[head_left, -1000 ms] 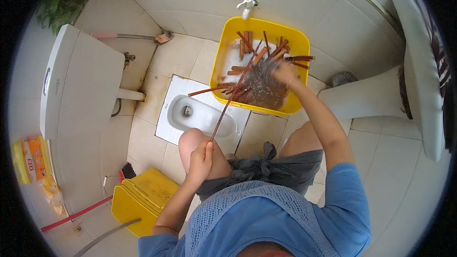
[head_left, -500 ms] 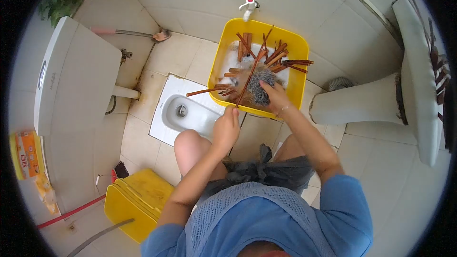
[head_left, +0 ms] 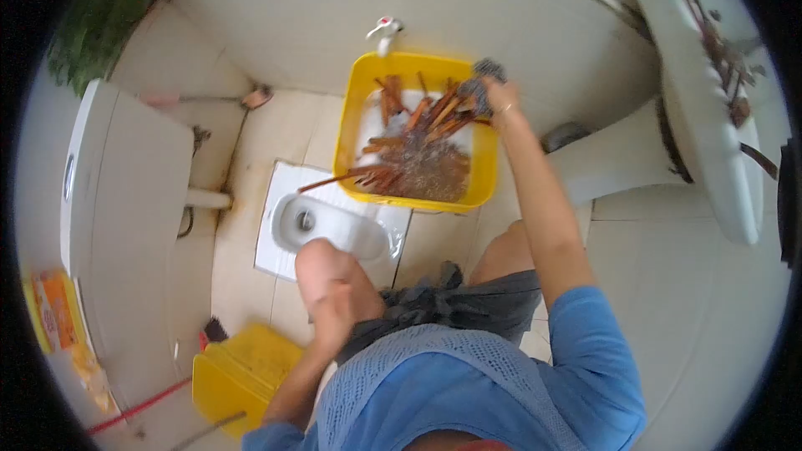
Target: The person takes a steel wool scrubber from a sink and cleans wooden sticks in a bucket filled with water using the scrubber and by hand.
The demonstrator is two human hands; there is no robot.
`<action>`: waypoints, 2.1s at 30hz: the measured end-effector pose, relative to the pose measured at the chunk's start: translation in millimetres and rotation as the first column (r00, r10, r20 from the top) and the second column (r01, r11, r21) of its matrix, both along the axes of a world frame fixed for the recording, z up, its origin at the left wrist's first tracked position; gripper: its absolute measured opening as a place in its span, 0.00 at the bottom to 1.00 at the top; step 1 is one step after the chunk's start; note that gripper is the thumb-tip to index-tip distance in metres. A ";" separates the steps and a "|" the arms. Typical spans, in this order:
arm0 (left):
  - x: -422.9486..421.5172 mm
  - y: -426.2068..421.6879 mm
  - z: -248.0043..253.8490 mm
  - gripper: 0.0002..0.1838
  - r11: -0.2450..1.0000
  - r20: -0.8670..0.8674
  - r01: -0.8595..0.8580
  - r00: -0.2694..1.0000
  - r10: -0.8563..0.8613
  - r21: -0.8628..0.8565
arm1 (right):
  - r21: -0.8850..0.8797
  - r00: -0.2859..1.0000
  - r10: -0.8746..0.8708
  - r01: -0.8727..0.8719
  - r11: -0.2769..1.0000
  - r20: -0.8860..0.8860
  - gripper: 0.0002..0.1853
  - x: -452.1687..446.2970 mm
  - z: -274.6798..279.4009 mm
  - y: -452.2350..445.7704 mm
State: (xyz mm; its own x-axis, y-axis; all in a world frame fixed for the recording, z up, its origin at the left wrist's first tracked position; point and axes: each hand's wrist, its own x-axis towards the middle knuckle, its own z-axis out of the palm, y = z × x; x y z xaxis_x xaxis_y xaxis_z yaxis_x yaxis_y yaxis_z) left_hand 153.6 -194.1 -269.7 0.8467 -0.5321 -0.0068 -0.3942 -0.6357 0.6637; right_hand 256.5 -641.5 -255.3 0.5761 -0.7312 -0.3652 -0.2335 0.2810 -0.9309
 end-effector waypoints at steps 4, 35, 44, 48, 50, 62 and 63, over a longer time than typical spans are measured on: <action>89.6 -55.7 135.3 0.09 0.977 0.348 0.123 0.936 -0.056 -0.172 | -0.575 0.907 0.300 -0.421 0.702 -0.297 0.26 -41.3 -72.8 35.9; 145.1 -12.7 133.0 0.15 0.770 -0.077 0.219 0.973 -0.217 0.599 | 0.165 -0.272 0.233 -0.905 -0.393 -0.934 0.25 5.4 -202.9 90.6; 97.5 -53.0 63.4 0.11 0.912 -0.853 -0.221 0.479 -0.207 -0.346 | -0.232 0.345 0.710 -0.939 0.256 -0.614 0.31 -29.5 -134.0 69.8; 81.1 -127.4 -8.3 0.14 0.853 -0.731 -0.213 0.635 -0.251 -0.477 | 0.170 0.783 0.619 -0.619 0.766 0.061 0.25 -77.7 -73.5 91.0; 71.5 -155.8 -31.5 0.17 0.878 -0.354 0.000 0.915 -0.193 -0.480 | -0.014 0.858 0.450 -0.462 0.887 0.246 0.20 -87.1 -98.4 107.0; 19.7 -110.8 -27.1 0.22 0.979 -0.495 -0.007 0.863 -0.098 -0.206 | 0.269 0.995 -0.055 0.076 0.960 -0.084 0.11 -15.5 -14.6 132.3; 29.3 -114.8 -25.8 0.22 0.983 -0.510 -0.012 0.856 -0.085 -0.185 | 0.302 0.989 -0.057 0.096 0.948 -0.136 0.11 -15.5 -16.2 140.8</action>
